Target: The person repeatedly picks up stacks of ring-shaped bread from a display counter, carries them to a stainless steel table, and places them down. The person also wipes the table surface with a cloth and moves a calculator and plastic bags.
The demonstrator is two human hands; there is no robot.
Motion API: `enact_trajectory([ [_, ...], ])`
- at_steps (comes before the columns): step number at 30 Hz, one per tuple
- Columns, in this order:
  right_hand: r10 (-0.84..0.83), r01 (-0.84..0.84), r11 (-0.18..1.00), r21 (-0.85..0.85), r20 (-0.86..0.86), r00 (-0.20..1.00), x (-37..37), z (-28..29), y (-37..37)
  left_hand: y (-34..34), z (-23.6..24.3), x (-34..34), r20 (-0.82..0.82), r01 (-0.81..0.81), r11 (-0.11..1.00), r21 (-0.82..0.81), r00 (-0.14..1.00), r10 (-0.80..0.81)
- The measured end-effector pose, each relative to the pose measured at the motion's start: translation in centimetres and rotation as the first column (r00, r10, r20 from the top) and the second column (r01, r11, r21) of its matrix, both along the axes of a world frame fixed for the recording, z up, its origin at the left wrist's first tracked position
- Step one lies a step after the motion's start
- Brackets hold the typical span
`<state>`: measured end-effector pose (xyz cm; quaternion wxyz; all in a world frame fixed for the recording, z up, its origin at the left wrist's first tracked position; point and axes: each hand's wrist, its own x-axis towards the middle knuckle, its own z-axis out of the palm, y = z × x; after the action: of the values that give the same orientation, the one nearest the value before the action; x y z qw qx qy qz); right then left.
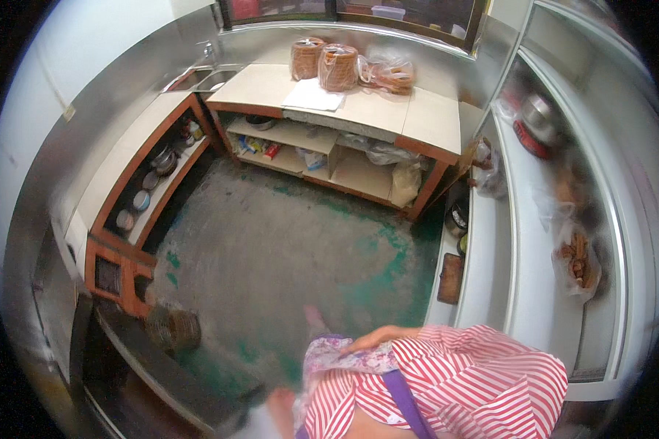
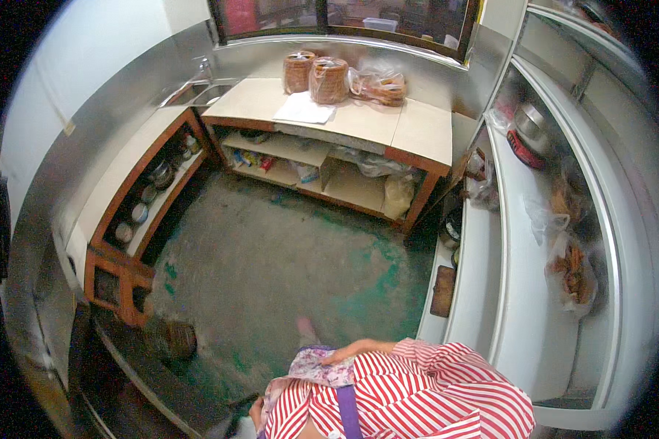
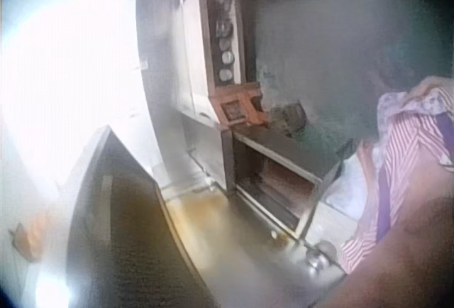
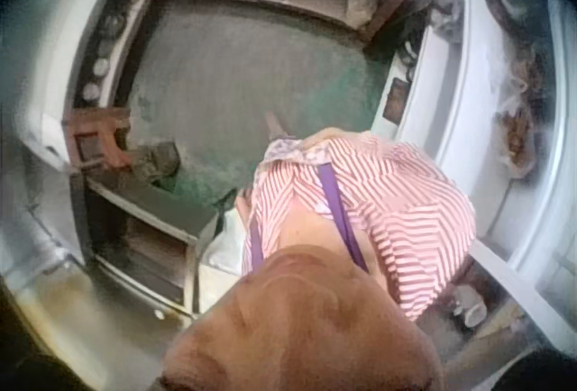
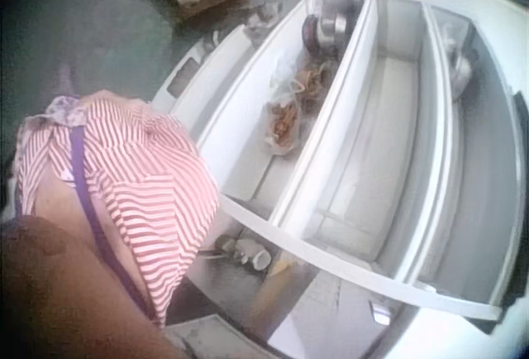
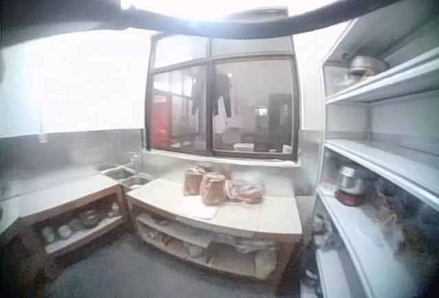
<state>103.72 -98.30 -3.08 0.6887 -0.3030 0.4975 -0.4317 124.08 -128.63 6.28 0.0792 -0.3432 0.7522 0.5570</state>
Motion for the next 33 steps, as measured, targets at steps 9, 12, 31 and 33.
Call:
enact_trajectory([
  [9, -0.152, 0.352, 0.889, 0.294, -0.535, 0.831, -23.0, 12.4, -4.8, -15.4, 4.1, -45.8, -0.186, -0.213, 0.902, 0.375, 0.936, 0.299],
  [12, -0.366, 0.636, 0.738, 0.226, -0.657, 0.659, -31.1, 11.7, -4.9, -15.5, 6.6, -59.5, -0.290, -0.020, 0.941, 0.339, 0.949, 0.125],
  [31, -0.241, 0.766, 0.083, -0.637, -0.759, -0.605, -104.7, 31.0, 4.9, -8.0, 16.2, -121.6, -0.552, 0.422, 0.905, 0.062, 0.769, -0.321],
  [33, -0.115, 0.757, 0.131, -0.640, -0.768, -0.630, -108.1, 30.4, 5.1, -4.7, 18.0, -129.7, -0.652, 0.501, 0.865, 0.029, 0.665, -0.364],
])
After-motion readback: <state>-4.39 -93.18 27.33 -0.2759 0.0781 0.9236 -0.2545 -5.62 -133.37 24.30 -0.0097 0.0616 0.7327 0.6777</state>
